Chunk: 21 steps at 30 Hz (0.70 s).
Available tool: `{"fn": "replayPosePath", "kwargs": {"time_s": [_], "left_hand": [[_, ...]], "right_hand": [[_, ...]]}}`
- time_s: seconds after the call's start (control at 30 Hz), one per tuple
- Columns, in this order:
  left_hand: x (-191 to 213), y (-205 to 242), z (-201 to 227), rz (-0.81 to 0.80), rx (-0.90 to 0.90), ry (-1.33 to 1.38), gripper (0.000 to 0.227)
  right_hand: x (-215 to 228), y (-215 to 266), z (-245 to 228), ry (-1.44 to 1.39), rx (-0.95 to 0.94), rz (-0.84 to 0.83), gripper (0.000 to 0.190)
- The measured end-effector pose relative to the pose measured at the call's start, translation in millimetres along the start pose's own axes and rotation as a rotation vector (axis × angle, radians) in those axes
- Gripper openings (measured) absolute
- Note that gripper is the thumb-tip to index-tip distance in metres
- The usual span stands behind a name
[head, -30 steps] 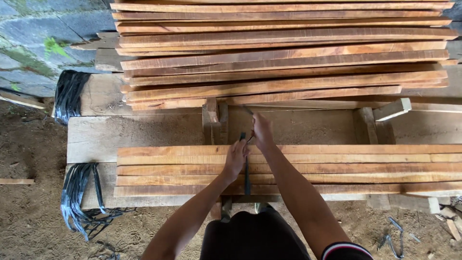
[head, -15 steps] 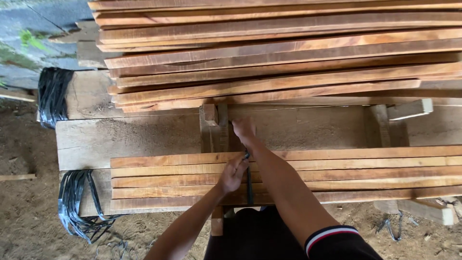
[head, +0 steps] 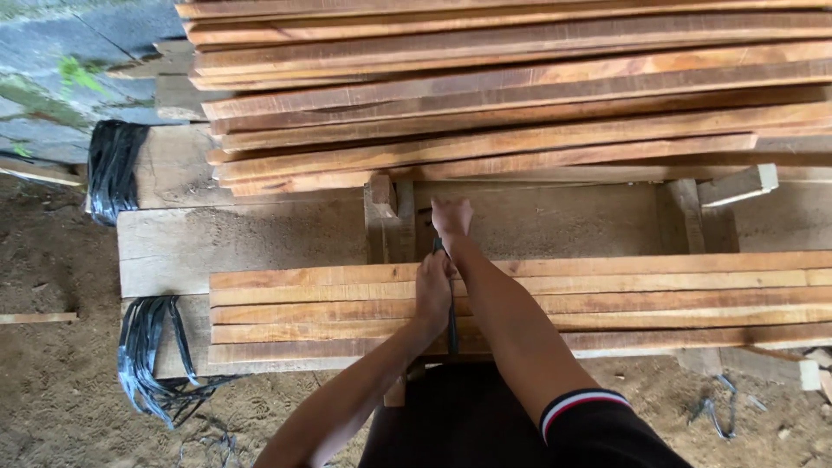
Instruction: The person is bundling several thin wood planks together using black plastic or rubber straps on a workbench.
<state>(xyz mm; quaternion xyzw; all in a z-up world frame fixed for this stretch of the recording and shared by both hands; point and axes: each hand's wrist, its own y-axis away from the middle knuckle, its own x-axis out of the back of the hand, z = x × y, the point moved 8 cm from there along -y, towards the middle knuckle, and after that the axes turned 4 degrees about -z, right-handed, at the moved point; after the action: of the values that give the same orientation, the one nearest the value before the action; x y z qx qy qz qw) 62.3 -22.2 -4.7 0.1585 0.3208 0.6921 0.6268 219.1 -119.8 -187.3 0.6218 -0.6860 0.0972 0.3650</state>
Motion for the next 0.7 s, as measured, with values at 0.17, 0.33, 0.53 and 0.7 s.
{"fn": "replayPosePath", "kwargs": {"time_s": [0.17, 0.33, 0.53, 0.7], "left_hand": [[7, -2, -3, -0.157, -0.152, -0.154, 0.033], [-9, 31, 46, -0.537, -0.336, -0.079, 0.031], [-1, 3, 12, -0.498, -0.796, -0.612, 0.019], [-5, 4, 13, -0.510, -0.727, -0.656, 0.023]], "right_hand": [[24, 23, -21, -0.208, -0.128, 0.066, 0.041], [-6, 17, -29, 0.392, 0.148, -0.088, 0.039], [-24, 3, 16, 0.096, -0.070, -0.047, 0.044], [-2, 13, 5, -0.076, -0.158, 0.077, 0.039]]}}
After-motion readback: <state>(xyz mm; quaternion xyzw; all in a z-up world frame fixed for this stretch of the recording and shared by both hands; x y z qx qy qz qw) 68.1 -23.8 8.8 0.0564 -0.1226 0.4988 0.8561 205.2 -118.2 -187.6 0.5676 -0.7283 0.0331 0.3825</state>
